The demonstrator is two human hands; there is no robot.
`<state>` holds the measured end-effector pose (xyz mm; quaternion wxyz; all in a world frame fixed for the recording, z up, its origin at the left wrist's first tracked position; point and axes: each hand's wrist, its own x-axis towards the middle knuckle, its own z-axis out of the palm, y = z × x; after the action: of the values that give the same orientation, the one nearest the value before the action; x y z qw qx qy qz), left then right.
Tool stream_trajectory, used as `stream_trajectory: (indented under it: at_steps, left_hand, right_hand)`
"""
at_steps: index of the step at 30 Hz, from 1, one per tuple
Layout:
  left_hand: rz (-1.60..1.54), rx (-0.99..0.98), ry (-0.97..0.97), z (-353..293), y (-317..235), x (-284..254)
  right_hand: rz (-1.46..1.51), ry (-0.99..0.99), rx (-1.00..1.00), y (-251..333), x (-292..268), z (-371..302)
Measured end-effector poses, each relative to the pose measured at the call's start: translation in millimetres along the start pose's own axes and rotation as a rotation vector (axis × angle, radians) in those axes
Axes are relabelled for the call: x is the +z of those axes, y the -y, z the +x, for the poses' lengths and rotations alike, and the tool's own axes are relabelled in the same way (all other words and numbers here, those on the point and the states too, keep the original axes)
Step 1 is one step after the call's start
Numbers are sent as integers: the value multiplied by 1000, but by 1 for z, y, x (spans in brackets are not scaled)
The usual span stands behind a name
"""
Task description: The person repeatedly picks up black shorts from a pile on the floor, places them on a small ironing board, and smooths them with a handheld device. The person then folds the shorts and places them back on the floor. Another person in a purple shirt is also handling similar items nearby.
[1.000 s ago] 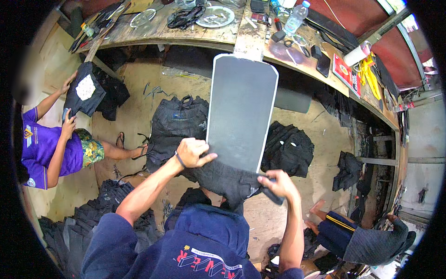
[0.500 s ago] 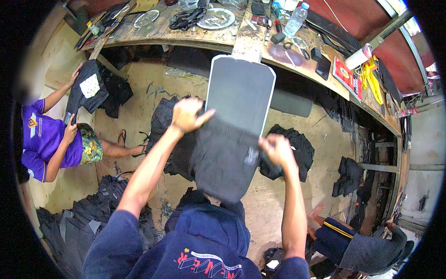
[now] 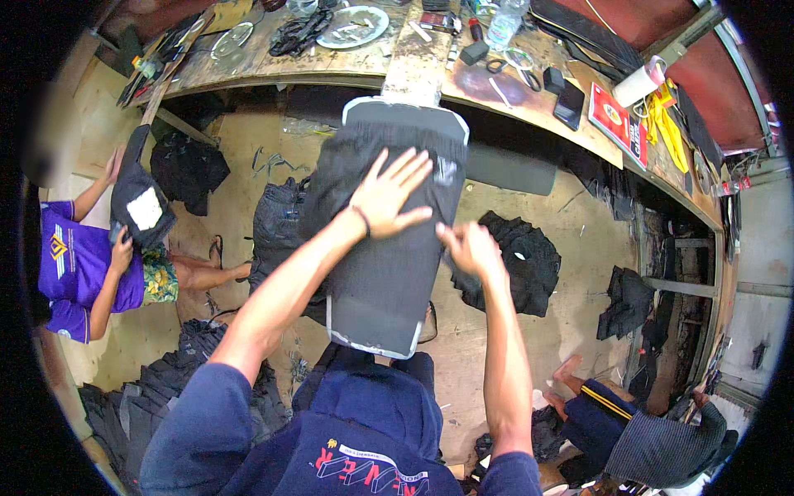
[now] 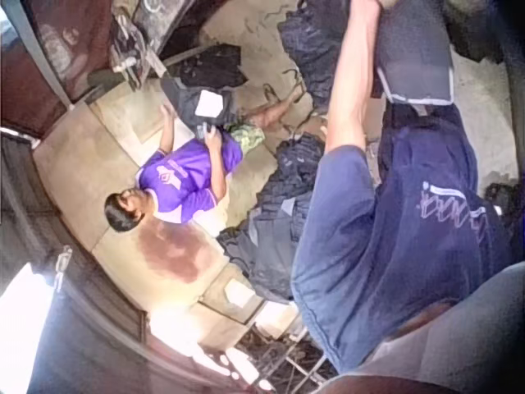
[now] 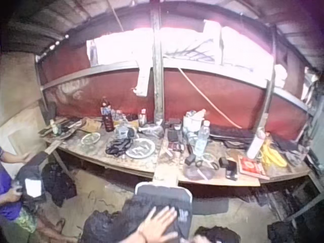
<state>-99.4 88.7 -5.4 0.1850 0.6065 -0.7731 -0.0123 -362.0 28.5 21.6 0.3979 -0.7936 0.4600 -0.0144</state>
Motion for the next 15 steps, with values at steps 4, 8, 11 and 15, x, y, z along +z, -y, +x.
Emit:
stream_trajectory:
  at_steps: [4, 8, 11, 15]
  left_hand:
    - [71, 88, 102, 41, 12, -6]
    - [71, 121, 696, 55, -23, -43]
    - [396, 113, 710, 71, -27, -52]
    - [462, 146, 221, 71, -5, -35]
  right_hand:
    - [-180, 102, 200, -2, -11, 47]
    - [-184, -13, 256, 22, -10, 10]
    - [-310, -235, 199, 53, -14, -15]
    - [-84, -614, 0, 98, 21, -51]
